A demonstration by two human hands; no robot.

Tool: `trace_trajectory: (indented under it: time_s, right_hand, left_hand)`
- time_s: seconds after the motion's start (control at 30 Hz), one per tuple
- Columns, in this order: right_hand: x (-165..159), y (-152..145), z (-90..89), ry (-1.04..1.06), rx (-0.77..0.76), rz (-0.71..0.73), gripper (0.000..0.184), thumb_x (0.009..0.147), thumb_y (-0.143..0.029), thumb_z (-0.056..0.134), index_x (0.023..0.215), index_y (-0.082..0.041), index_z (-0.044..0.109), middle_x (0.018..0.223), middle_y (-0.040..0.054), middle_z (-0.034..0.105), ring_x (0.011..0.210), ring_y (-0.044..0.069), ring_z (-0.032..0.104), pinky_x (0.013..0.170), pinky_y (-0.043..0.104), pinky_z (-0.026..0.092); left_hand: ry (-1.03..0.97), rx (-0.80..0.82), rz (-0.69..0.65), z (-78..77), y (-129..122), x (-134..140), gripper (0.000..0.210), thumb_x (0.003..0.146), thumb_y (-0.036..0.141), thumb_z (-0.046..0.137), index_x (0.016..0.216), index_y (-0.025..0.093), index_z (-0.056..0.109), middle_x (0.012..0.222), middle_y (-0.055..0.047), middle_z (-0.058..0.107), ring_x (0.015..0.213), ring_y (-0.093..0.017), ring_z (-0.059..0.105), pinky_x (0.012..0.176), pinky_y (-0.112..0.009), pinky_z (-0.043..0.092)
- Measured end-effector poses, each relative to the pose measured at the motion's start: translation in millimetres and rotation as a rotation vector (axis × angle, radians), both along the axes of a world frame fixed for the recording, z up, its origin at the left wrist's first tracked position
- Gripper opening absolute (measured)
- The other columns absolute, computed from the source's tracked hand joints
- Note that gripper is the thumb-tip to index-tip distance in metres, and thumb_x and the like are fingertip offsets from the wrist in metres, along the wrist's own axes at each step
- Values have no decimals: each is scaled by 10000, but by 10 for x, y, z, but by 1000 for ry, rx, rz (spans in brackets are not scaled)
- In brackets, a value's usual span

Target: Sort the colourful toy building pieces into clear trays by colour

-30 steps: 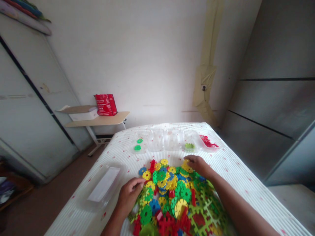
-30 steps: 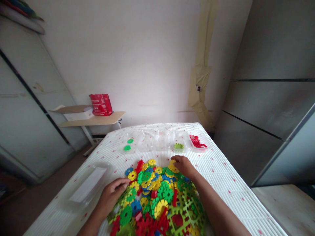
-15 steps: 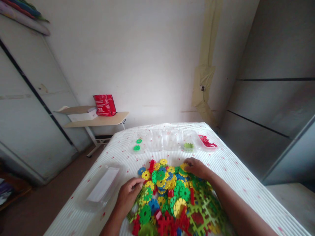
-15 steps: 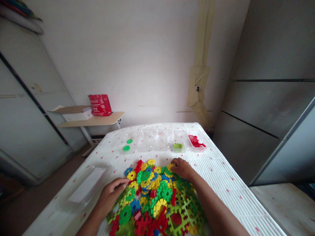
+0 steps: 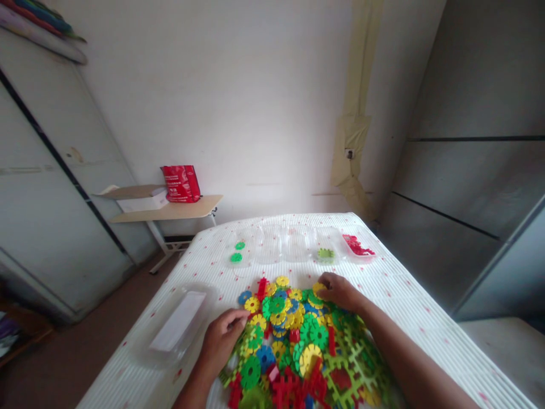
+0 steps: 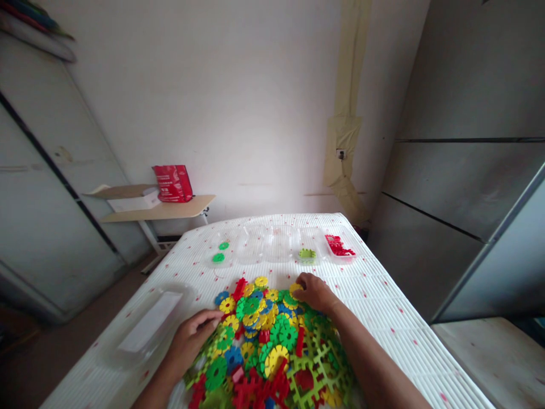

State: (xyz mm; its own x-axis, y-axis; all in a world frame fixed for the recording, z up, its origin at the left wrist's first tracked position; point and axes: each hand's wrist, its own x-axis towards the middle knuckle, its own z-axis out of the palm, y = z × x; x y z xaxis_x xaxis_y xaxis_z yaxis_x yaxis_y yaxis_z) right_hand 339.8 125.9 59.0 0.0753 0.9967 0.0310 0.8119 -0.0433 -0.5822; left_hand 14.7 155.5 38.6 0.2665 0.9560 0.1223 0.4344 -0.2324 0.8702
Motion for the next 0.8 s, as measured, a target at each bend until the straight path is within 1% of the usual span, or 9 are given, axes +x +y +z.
trace_trajectory:
  time_s: [0.07,0.17,0.27,0.37,0.43,0.5,0.6,0.7,0.8]
  right_hand:
    - [13,0,35,154,20,-37,163,660,-287,560,762,-161,577,681,8,590,611,128,521,546,235,386]
    - [75,-11,126,422,18,-58,165,675,-321,535,725,-164,547,552,-33,530,478,93,469,459,218,358]
    - [185,-35,192,516,6,-52,183,665,-308,531,760,-157,569,492,-54,494,420,80,432,427,211,339]
    - [281,-47,168,452,-97,-39,286,660,-245,503,905,-141,606,483,-50,512,415,92,447,428,217,355]
    - [308,-41,114,325,-133,-25,361,650,-201,487,983,-143,616,547,-23,579,467,115,503,472,232,393]
    - [307,-26,57,150,-95,13,365,629,-169,492,960,-162,646,690,16,652,605,149,575,574,253,433]
    - [282,-7,8,-46,-50,79,310,624,-167,507,879,-189,682,865,40,677,800,187,597,718,272,432]
    - [265,-6,1,-120,-67,99,302,646,-178,503,890,-179,681,892,61,670,830,196,591,747,280,422]
    - [251,-17,13,-169,-60,71,289,644,-183,522,890,-156,672,907,85,652,826,197,582,728,275,415]
  left_hand:
    - [9,-5,6,24,-7,6,272,697,385,554,814,188,701,848,-47,716,830,-210,646,774,-292,499]
    - [17,-3,4,47,-13,10,269,699,384,549,811,193,701,849,-40,715,821,-206,646,768,-286,500]
    - [19,2,0,42,-11,6,263,704,377,544,817,198,701,855,-36,714,824,-201,646,767,-279,499]
    - [20,1,-2,26,-8,-2,271,709,377,540,825,192,700,863,-43,713,835,-206,643,768,-284,499]
    - [18,2,-1,18,-6,-6,275,712,379,539,830,190,701,864,-47,713,834,-209,643,766,-288,499]
    - [15,14,1,11,-3,-8,268,710,375,544,821,191,703,854,-47,714,823,-210,645,758,-288,500]
    - [11,24,3,-2,7,-10,254,705,367,552,808,193,705,840,-44,715,809,-208,647,744,-283,502]
    - [15,16,-3,-22,16,-13,258,718,366,544,823,190,701,855,-45,713,824,-208,643,753,-284,496]
    - [21,4,-13,-35,19,-15,265,726,367,539,836,185,696,871,-49,709,843,-210,638,768,-289,488]
